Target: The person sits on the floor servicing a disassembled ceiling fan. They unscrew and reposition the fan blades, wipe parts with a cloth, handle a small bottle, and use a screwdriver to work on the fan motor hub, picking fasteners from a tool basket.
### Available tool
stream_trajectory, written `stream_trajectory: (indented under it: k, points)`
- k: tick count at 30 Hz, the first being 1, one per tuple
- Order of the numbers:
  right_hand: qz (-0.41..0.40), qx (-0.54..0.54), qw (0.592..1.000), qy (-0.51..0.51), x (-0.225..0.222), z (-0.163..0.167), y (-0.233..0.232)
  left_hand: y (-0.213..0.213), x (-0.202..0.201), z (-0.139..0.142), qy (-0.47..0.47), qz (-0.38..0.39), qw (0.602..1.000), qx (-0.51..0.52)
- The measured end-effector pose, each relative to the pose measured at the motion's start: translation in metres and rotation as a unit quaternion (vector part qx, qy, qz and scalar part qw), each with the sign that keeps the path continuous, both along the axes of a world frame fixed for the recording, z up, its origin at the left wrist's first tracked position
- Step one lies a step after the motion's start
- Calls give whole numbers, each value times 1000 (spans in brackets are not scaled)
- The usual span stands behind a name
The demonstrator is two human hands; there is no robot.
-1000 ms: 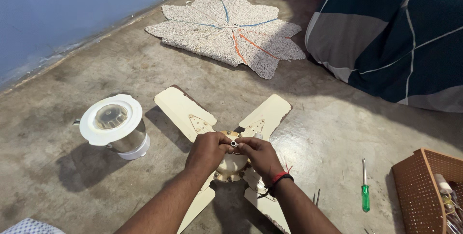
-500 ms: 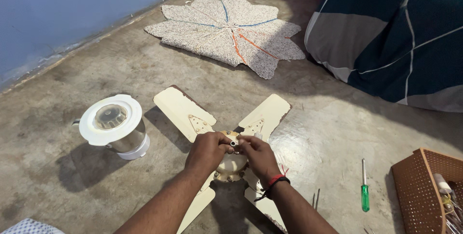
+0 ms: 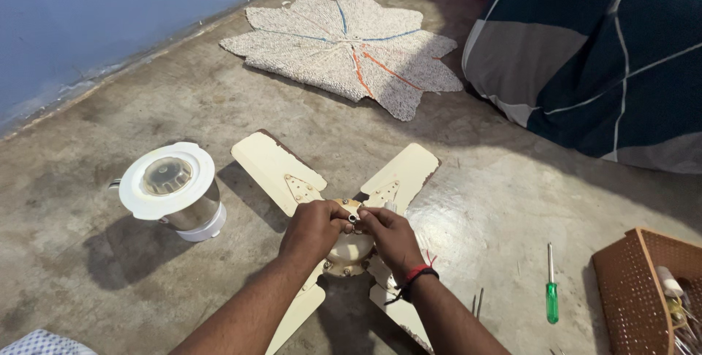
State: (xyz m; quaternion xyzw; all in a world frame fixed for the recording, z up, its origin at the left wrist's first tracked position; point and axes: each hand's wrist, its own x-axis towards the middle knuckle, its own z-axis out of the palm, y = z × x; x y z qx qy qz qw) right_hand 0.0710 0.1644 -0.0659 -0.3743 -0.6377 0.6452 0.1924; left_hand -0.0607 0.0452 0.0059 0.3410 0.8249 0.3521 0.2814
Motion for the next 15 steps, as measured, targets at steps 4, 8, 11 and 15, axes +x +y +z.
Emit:
stream_trajectory:
  k: [4, 8, 11, 15]
  points:
    - [-13, 7, 1000, 15, -4, -2, 1, 1, -1, 1, 21, -4, 1000, 7]
    - [-2, 21, 1000, -21, -4, -5, 3, 0, -2, -2, 0, -9, 999, 31]
    - [3, -16, 1000, 21, -3, -7, 5, 1, -3, -4, 4, -6, 999, 34]
    - [0, 4, 1000, -6, 0, -9, 5, 2, -3, -6, -1, -7, 999, 34]
